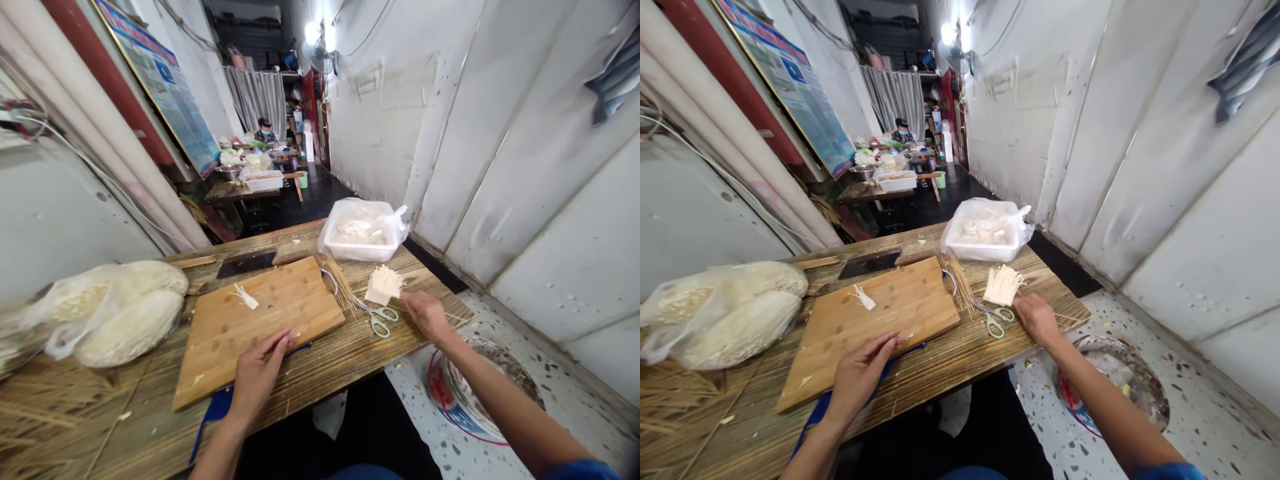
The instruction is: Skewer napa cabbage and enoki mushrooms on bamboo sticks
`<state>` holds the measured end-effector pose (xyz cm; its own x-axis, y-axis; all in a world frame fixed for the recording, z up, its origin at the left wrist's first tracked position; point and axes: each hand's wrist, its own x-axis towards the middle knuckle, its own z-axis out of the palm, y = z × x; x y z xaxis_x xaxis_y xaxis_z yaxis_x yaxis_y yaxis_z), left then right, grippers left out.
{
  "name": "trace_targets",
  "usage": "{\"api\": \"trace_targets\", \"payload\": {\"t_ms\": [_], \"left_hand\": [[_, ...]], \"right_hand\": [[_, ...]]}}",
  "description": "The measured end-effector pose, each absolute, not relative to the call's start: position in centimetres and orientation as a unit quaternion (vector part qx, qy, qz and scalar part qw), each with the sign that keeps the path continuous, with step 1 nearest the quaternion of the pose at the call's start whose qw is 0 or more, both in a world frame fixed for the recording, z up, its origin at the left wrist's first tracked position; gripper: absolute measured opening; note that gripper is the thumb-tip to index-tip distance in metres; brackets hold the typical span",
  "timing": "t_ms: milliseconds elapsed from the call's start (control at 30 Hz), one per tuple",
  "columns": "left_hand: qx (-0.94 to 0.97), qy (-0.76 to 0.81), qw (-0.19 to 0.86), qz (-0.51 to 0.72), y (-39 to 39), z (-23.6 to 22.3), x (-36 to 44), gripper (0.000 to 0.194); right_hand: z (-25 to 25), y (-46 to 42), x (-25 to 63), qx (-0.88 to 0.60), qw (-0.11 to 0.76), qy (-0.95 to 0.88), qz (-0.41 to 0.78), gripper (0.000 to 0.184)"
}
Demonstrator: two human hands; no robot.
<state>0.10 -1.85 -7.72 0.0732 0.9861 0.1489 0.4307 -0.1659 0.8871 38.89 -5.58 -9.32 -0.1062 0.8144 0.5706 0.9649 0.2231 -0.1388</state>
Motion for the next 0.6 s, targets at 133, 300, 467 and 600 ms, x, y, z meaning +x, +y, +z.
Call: {"api": "trace_targets", "payload": {"t_ms": [133, 300, 467, 600], "left_hand": [[0.637, 0.558, 0.353, 0.397, -2.5, -7.6, -0.5, 0.040], [0.633, 0.572, 0.348, 0.390, -3.2, -8.4, -1.4, 0.040], [0.626, 0.562, 0.374, 0.391, -3.6, -9.5, -2.0, 0.039], [0.630, 0.563, 0.359, 0.397, -5.7, -8.9, -2.3, 0.031]], "right_hand": [[-10.8, -6.2, 37.5, -0.624, 0.223, -0.744, -0.091, 0.026], [-9.9, -6.8, 37.4, -0.676, 0.146, -0.719, -0.067, 0.022], [-8.6, -7.1, 38.4, -0.738, 0.082, -0.669, -0.045, 0.013], [-5.7, -7.2, 39.4, -0.768, 0.083, -0.634, -0.037, 0.014]]}}
